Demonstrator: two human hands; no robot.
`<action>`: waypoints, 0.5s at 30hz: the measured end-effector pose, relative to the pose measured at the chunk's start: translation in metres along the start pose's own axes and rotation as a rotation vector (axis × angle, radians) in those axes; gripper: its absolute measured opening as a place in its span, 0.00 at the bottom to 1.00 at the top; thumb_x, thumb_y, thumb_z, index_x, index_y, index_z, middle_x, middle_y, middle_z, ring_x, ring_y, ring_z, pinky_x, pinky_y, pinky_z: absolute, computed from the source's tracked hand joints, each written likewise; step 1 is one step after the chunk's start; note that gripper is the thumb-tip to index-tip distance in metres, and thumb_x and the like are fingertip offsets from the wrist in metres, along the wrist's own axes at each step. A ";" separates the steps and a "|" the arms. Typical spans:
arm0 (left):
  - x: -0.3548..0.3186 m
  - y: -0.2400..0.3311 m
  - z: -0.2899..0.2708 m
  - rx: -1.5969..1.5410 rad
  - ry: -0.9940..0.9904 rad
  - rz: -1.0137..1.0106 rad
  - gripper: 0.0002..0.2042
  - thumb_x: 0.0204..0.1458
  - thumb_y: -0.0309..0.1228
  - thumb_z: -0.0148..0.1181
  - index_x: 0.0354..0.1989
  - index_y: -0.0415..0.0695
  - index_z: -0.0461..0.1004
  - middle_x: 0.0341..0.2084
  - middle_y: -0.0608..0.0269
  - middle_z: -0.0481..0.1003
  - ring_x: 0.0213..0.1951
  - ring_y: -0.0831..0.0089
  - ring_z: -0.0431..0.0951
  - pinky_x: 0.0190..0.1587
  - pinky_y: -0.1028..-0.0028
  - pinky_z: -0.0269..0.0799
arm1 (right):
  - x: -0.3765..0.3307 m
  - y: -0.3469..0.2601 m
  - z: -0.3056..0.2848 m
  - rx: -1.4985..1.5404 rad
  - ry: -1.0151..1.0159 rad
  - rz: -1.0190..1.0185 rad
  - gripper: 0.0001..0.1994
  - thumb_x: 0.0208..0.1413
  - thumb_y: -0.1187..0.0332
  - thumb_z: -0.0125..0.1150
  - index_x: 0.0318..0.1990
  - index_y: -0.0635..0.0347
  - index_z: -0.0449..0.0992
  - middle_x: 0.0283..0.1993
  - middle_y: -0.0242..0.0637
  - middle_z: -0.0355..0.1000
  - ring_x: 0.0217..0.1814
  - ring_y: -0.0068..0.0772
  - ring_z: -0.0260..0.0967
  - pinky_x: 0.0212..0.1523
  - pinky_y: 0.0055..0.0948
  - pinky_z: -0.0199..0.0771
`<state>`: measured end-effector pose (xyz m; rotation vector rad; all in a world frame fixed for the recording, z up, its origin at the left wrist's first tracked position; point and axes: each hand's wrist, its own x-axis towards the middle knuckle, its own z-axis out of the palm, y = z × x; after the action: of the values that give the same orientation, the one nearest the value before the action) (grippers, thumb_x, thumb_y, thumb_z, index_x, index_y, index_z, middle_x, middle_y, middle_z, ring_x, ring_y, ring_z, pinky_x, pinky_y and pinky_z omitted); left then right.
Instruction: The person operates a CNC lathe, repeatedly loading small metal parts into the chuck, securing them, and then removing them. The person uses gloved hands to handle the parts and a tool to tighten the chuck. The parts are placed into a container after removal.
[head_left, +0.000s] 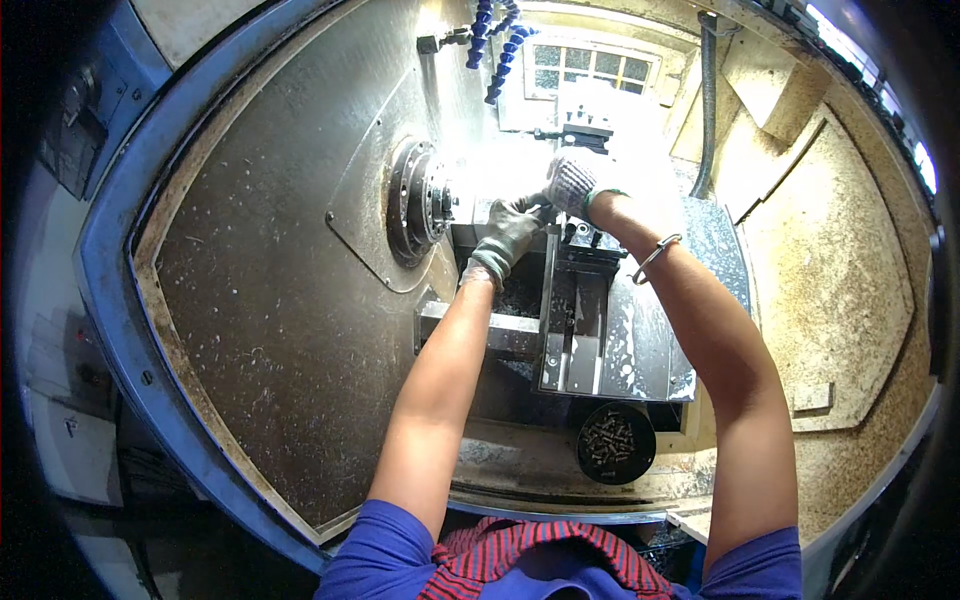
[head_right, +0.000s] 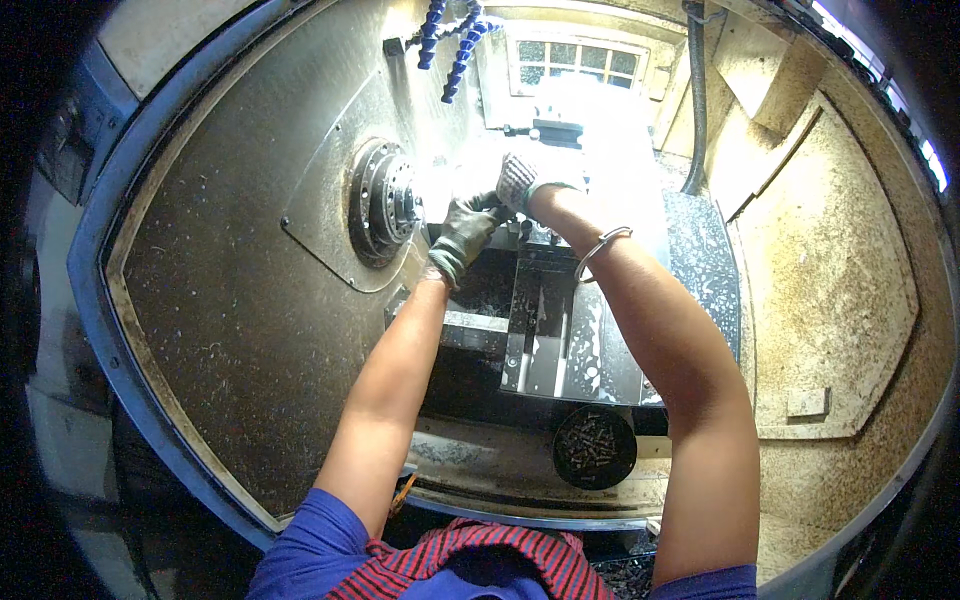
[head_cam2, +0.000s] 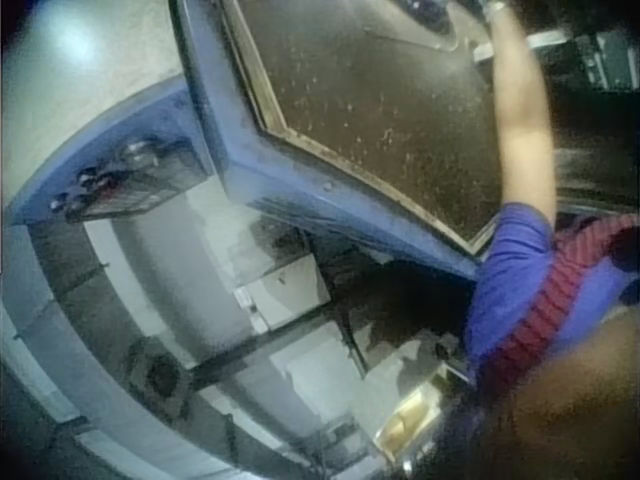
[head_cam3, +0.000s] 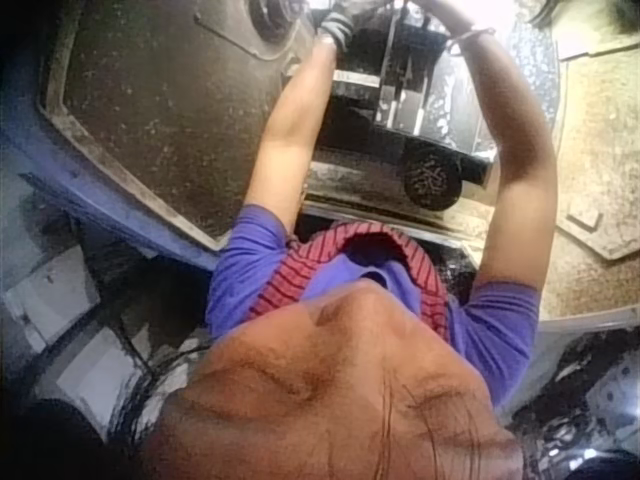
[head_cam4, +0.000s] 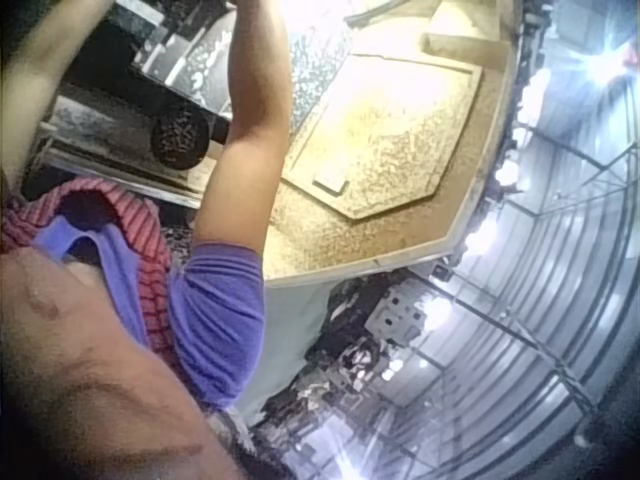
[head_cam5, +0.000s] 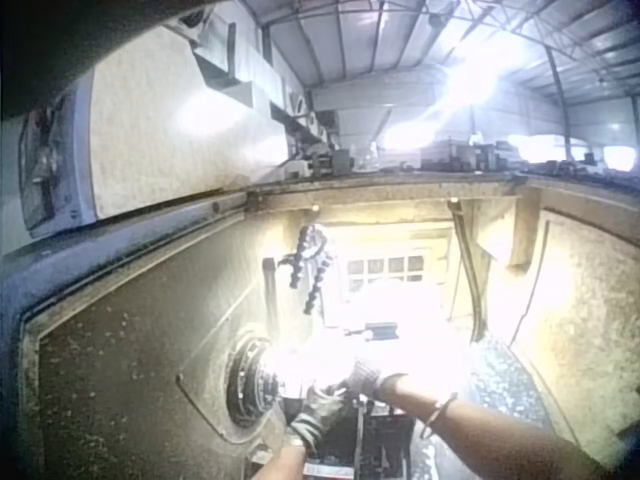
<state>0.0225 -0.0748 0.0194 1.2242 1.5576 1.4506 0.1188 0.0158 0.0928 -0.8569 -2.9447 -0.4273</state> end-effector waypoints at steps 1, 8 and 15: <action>-0.001 0.003 -0.001 0.047 0.005 -0.031 0.10 0.50 0.23 0.58 0.41 0.42 0.78 0.27 0.70 0.77 0.25 0.85 0.70 0.26 0.80 0.67 | -0.002 -0.002 -0.004 0.034 -0.006 0.003 0.07 0.49 0.69 0.56 0.28 0.55 0.82 0.26 0.40 0.77 0.27 0.37 0.76 0.26 0.35 0.75; -0.009 0.010 0.008 -0.266 0.077 -0.074 0.10 0.47 0.19 0.58 0.37 0.44 0.78 0.25 0.73 0.76 0.22 0.86 0.68 0.22 0.82 0.64 | -0.027 0.007 -0.043 0.273 -0.009 -0.245 0.11 0.53 0.65 0.53 0.30 0.63 0.77 0.24 0.43 0.73 0.27 0.41 0.74 0.31 0.35 0.75; 0.002 -0.019 -0.005 -0.237 0.032 -0.077 0.07 0.49 0.20 0.59 0.37 0.40 0.78 0.28 0.68 0.78 0.28 0.82 0.74 0.29 0.81 0.68 | -0.041 -0.006 -0.082 0.216 -0.185 -0.194 0.15 0.59 0.61 0.49 0.44 0.63 0.72 0.38 0.39 0.74 0.41 0.30 0.73 0.44 0.30 0.73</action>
<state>0.0131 -0.0733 0.0016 0.9962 1.3914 1.5608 0.1474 -0.0335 0.1655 -0.6203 -3.1793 -0.0341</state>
